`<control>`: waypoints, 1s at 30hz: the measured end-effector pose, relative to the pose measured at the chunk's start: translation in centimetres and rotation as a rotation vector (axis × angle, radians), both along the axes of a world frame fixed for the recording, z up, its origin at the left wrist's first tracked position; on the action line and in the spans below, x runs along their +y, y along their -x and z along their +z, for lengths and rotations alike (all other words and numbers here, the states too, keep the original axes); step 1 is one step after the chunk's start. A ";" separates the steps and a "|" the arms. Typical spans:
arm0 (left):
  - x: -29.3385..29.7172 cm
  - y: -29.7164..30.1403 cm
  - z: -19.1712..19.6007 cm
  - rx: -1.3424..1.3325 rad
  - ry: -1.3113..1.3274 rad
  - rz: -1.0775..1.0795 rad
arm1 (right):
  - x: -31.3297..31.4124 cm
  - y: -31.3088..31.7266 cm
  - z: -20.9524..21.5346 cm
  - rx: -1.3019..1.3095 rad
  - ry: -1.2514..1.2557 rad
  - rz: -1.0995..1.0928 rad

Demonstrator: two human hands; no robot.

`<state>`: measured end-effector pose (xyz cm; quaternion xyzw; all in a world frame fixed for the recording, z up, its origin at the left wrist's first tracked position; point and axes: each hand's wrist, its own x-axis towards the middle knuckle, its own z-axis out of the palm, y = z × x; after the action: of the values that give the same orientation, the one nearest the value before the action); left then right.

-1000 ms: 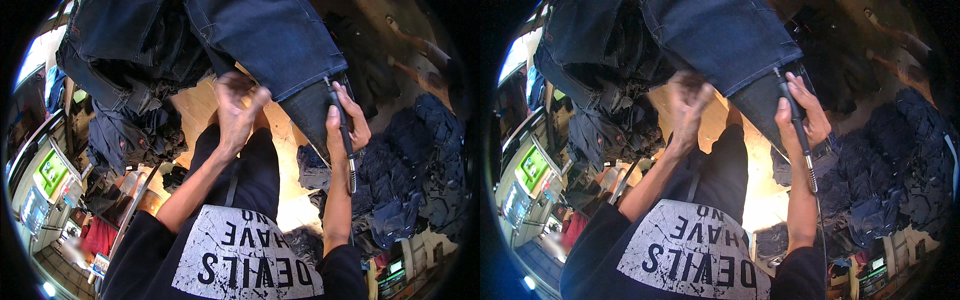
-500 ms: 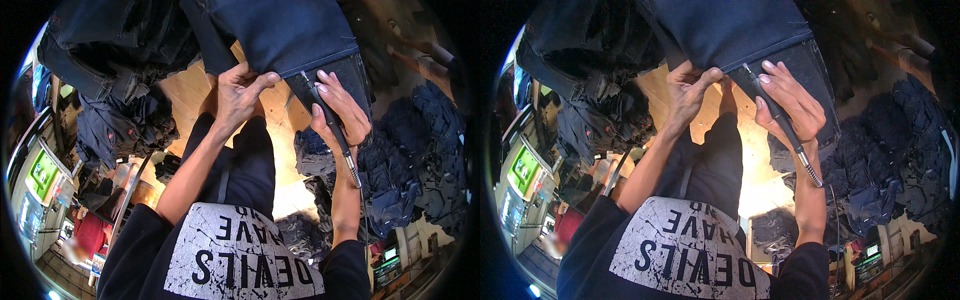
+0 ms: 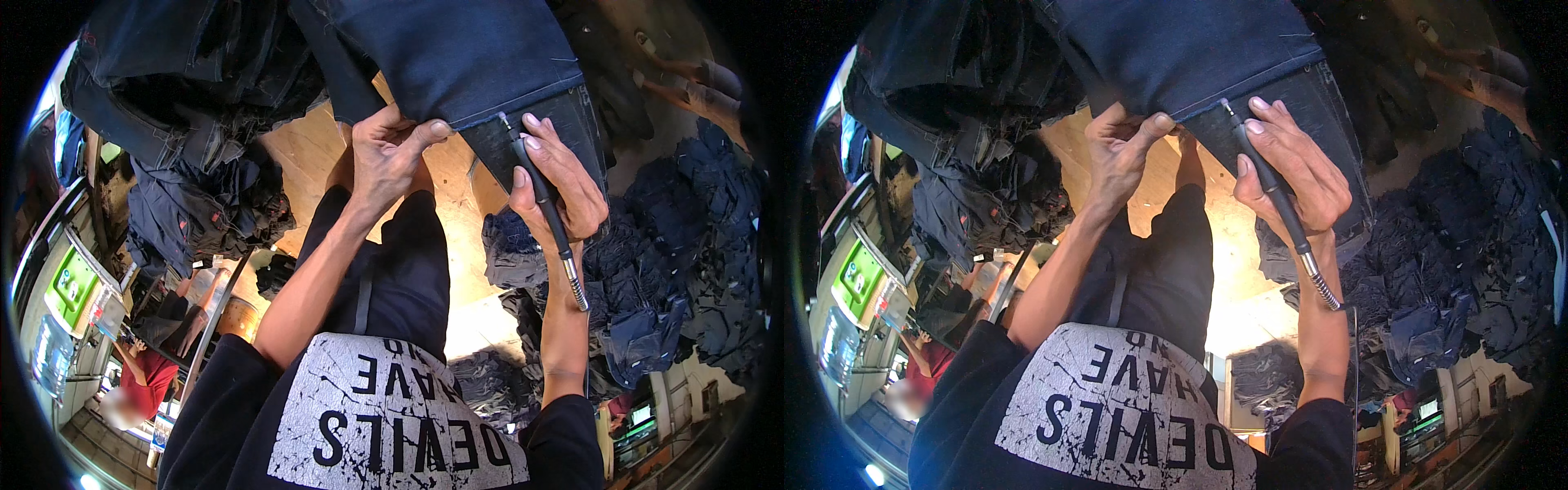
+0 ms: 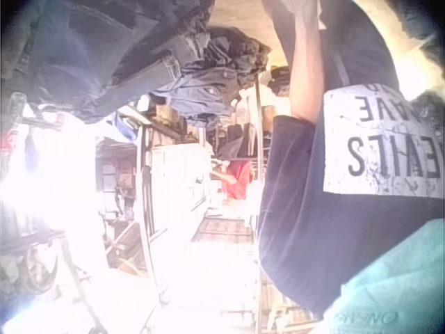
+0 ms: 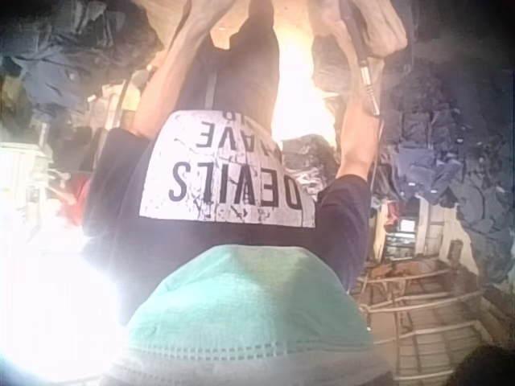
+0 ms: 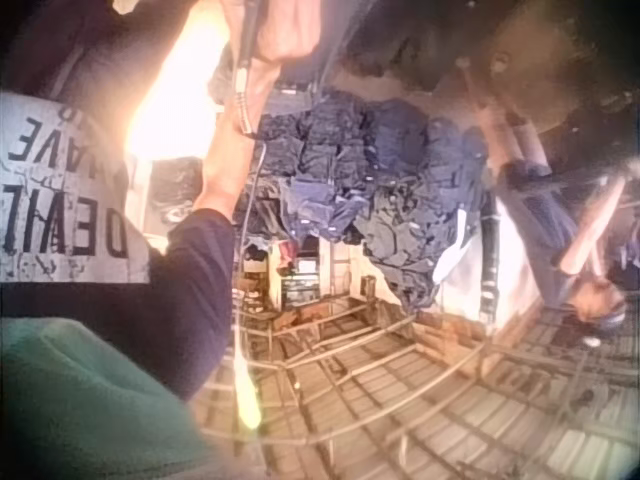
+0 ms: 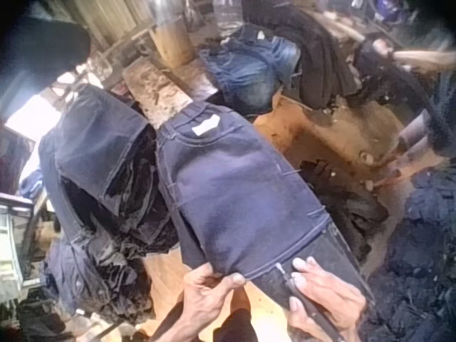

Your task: The person uses a handheld electric thread trimmer to remove loose threads from the seams and edges of dark denim jeans. They repeatedly pick up jeans from a pile, trim the seams, and place them back down.

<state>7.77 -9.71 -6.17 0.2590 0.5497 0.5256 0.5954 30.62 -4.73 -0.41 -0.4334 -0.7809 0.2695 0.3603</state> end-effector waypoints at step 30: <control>0.0 0.2 0.0 0.038 -0.006 -0.027 | -0.1 -0.7 -0.3 -0.047 0.003 -0.235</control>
<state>7.62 -9.68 -6.19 0.2782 0.5556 0.5143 0.5912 31.35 -4.83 -0.70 -0.5287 -0.7325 0.2161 0.3704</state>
